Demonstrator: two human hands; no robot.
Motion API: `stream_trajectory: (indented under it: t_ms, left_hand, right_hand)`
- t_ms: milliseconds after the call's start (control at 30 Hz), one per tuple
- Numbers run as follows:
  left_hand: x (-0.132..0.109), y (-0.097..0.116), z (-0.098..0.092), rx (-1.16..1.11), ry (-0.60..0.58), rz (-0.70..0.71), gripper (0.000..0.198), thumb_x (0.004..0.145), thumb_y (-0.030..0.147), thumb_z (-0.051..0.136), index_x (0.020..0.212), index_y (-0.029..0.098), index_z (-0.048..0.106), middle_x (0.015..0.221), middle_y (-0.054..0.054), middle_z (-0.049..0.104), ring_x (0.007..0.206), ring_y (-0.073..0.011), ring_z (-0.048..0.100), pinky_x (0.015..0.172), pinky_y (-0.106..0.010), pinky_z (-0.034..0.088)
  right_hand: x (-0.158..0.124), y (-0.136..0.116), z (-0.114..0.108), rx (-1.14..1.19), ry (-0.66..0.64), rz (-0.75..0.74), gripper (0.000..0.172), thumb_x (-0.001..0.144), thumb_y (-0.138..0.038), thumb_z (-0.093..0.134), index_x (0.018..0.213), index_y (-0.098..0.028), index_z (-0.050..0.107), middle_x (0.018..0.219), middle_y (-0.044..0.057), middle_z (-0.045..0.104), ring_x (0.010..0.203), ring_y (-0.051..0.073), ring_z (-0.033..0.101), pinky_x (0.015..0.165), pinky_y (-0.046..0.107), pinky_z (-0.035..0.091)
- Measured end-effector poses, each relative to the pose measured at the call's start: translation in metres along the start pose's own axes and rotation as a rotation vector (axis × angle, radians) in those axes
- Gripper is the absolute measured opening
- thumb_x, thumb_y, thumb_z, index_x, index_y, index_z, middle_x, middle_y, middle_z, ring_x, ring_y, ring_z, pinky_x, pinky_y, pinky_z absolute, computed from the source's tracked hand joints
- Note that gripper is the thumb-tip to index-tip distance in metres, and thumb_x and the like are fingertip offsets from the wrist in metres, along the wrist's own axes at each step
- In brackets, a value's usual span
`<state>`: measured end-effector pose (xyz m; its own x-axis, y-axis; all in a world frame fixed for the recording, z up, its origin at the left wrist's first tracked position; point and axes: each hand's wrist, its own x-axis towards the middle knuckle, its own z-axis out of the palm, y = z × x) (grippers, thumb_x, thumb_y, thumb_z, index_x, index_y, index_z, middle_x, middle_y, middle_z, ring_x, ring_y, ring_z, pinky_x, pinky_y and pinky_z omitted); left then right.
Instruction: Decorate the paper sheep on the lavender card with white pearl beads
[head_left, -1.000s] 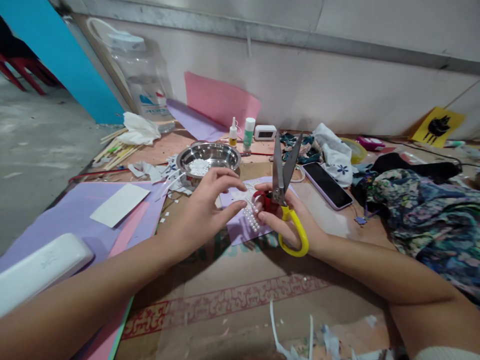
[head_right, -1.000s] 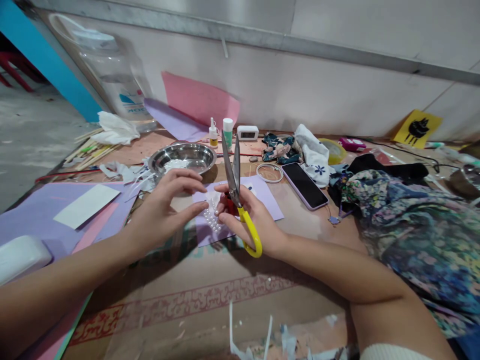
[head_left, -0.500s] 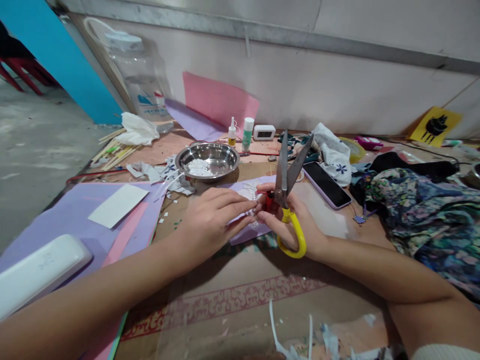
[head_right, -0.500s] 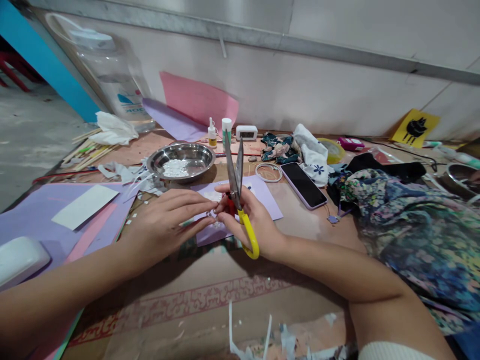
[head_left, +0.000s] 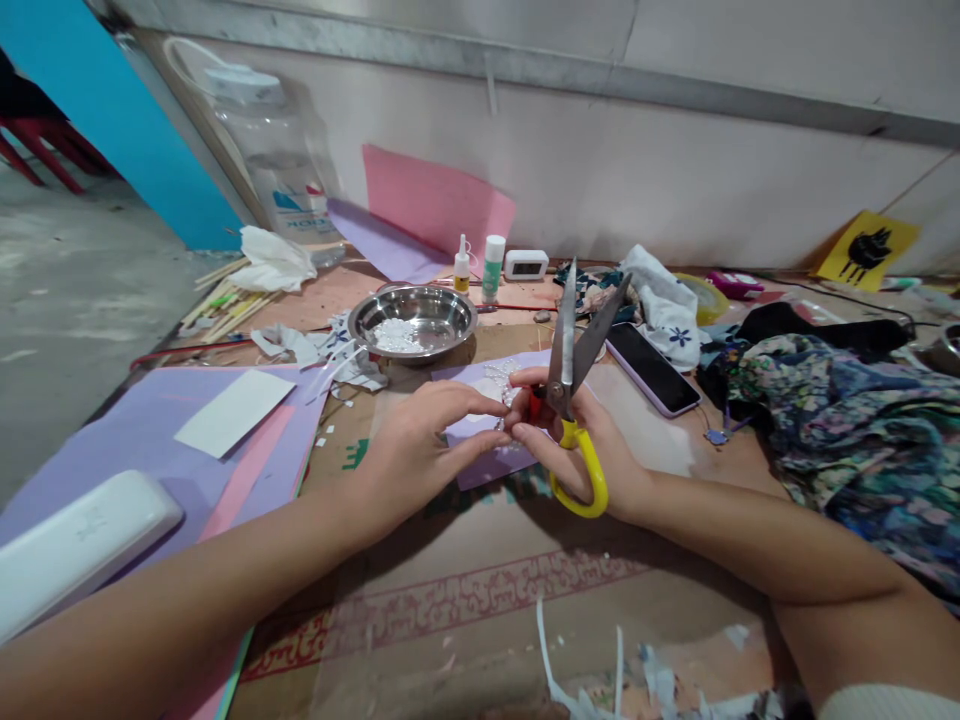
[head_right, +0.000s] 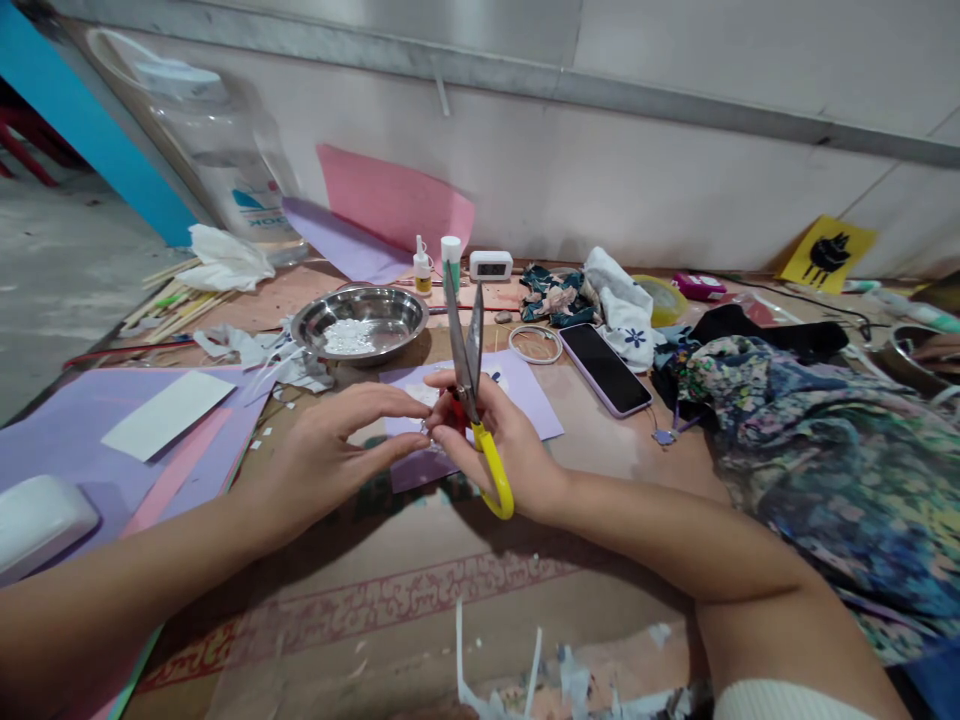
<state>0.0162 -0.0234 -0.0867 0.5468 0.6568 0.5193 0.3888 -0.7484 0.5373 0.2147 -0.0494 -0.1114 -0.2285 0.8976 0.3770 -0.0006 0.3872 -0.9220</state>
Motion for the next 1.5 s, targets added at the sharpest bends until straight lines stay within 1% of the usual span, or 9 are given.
stream_trajectory:
  t_ms: [267,467,567,700,833,967,1133,1333,1500]
  left_hand:
    - [0.0,0.002,0.002,-0.215,-0.025,-0.211,0.014,0.089,0.026,0.07,0.102,0.022,0.071,0.103,0.0,0.077,0.092,-0.0154,0.071,0.087,-0.027,0.056]
    - [0.002,0.001,0.001,-0.208,0.024,-0.149,0.01,0.091,0.026,0.067,0.098,0.021,0.072,0.098,-0.003,0.077,0.092,-0.0166,0.071,0.088,-0.032,0.056]
    - [0.001,0.002,0.0,-0.17,0.039,-0.128,0.01,0.092,0.026,0.065,0.096,0.021,0.072,0.101,-0.004,0.077,0.096,-0.0173,0.071,0.091,-0.034,0.056]
    - [0.003,-0.003,-0.005,-0.027,0.025,-0.033,0.011,0.093,0.027,0.063,0.098,0.021,0.071,0.102,-0.004,0.077,0.098,-0.018,0.07,0.092,-0.035,0.054]
    - [0.008,-0.019,-0.014,0.232,-0.131,0.112,0.014,0.095,0.026,0.057,0.091,0.019,0.069,0.096,-0.004,0.076,0.09,-0.0184,0.068,0.086,-0.035,0.052]
    - [0.007,-0.03,-0.014,0.424,-0.314,0.206,0.02,0.095,0.019,0.051,0.087,0.016,0.069,0.091,-0.007,0.074,0.083,-0.0198,0.066,0.079,-0.034,0.05]
    - [0.004,-0.033,-0.003,0.452,-0.447,0.115,0.022,0.095,0.024,0.053,0.087,0.016,0.072,0.088,-0.007,0.071,0.074,-0.0178,0.064,0.064,-0.028,0.048]
    - [0.005,-0.042,0.0,0.322,-0.461,0.032,0.023,0.093,0.019,0.052,0.085,0.018,0.074,0.087,-0.005,0.074,0.079,-0.0171,0.065,0.071,-0.027,0.05]
    - [0.006,-0.048,-0.001,0.249,-0.463,0.004,0.024,0.092,0.019,0.052,0.087,0.02,0.076,0.091,-0.004,0.074,0.082,-0.0171,0.066,0.074,-0.028,0.049]
  right_hand:
    - [0.0,0.001,0.0,0.001,-0.013,-0.029,0.032,0.094,-0.03,0.063,0.122,-0.029,0.049,0.09,-0.001,0.06,0.082,0.013,0.062,0.076,0.029,0.054]
    - [-0.002,0.001,0.002,0.007,0.003,-0.036,0.032,0.093,-0.027,0.062,0.122,-0.029,0.048,0.092,0.0,0.06,0.086,0.015,0.063,0.082,0.033,0.054]
    - [-0.002,0.001,0.003,0.003,-0.009,-0.034,0.033,0.093,-0.026,0.062,0.123,-0.03,0.048,0.092,0.0,0.06,0.084,0.015,0.062,0.079,0.033,0.053]
    - [0.005,-0.009,-0.004,-0.057,-0.112,0.046,0.034,0.092,-0.031,0.063,0.121,-0.028,0.048,0.091,0.0,0.057,0.081,0.015,0.058,0.073,0.031,0.051]
    - [0.021,-0.026,-0.028,-0.225,-0.168,0.139,0.043,0.087,-0.046,0.069,0.12,-0.027,0.049,0.086,-0.002,0.05,0.073,0.014,0.049,0.064,0.027,0.045]
    - [0.037,-0.033,-0.056,-0.518,-0.176,0.045,0.064,0.077,-0.06,0.074,0.125,-0.024,0.05,0.095,0.003,0.056,0.078,0.018,0.049,0.069,0.031,0.043]
    - [0.05,-0.04,-0.08,-0.846,-0.391,0.025,0.053,0.082,-0.057,0.069,0.12,-0.02,0.063,0.1,0.009,0.065,0.084,0.022,0.058,0.074,0.033,0.046]
    - [0.051,-0.052,-0.106,-1.06,-0.672,0.09,0.041,0.087,-0.047,0.064,0.12,-0.022,0.067,0.108,0.01,0.069,0.089,0.024,0.065,0.072,0.031,0.047]
    - [0.048,-0.047,-0.103,-1.094,-0.829,0.117,0.034,0.087,-0.039,0.067,0.116,-0.024,0.07,0.11,0.009,0.071,0.095,0.026,0.066,0.076,0.032,0.047]
